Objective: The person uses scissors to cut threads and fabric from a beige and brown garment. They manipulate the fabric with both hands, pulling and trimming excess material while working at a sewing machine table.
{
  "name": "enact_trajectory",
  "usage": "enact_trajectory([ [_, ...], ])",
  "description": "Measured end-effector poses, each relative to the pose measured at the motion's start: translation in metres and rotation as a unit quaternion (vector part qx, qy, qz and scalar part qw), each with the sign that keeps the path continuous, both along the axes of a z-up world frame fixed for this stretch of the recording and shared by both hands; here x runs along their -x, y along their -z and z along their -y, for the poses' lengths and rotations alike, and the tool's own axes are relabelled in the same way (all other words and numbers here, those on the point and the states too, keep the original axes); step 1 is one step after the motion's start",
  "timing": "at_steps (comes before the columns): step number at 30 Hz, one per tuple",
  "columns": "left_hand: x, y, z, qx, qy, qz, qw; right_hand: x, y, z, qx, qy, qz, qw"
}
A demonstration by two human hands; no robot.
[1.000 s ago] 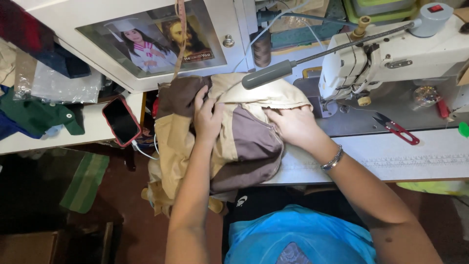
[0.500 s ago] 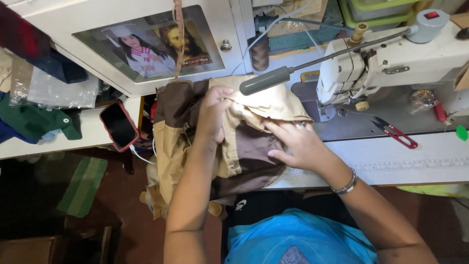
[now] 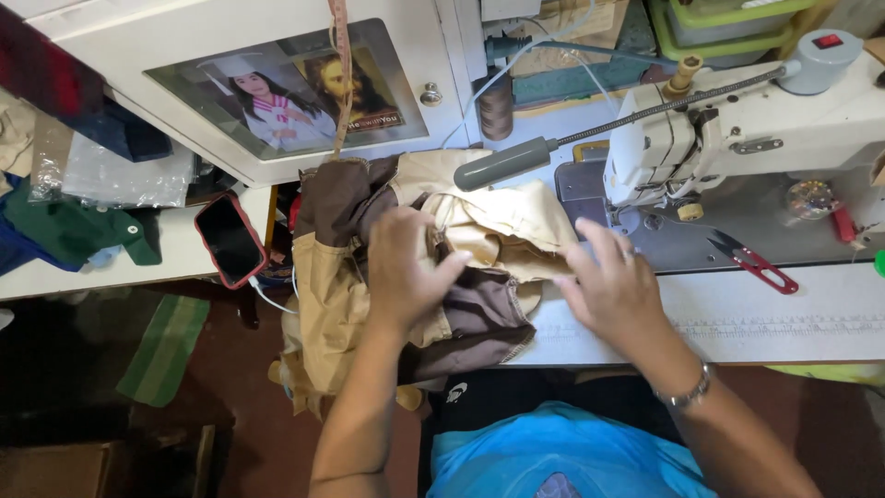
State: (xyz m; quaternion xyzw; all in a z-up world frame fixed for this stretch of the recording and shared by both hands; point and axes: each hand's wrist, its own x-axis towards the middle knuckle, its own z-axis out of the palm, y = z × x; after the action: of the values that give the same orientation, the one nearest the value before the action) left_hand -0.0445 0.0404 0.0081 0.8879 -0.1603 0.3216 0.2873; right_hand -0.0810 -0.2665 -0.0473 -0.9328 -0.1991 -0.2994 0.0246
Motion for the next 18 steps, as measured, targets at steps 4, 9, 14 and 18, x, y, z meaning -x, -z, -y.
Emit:
enact_trajectory([
  [4, 0.008, 0.008, 0.005, -0.048, -0.049, 0.016, 0.998, -0.020, 0.007, -0.002, -0.085, -0.005, -0.081, 0.993],
  [9, 0.003, 0.004, 0.015, 0.016, -0.073, -0.010, 0.997, -0.038, 0.044, 0.010, -0.105, 0.019, -0.024, 0.994],
  [14, -0.015, 0.008, 0.010, 0.006, -0.070, -0.070, 0.995, -0.040, 0.077, 0.039, -0.069, 0.005, 0.101, 0.992],
  [18, -0.029, -0.005, 0.005, 0.120, 0.026, 0.010, 0.992, -0.014, -0.014, 0.029, -0.092, -0.008, 0.154, 0.984],
])
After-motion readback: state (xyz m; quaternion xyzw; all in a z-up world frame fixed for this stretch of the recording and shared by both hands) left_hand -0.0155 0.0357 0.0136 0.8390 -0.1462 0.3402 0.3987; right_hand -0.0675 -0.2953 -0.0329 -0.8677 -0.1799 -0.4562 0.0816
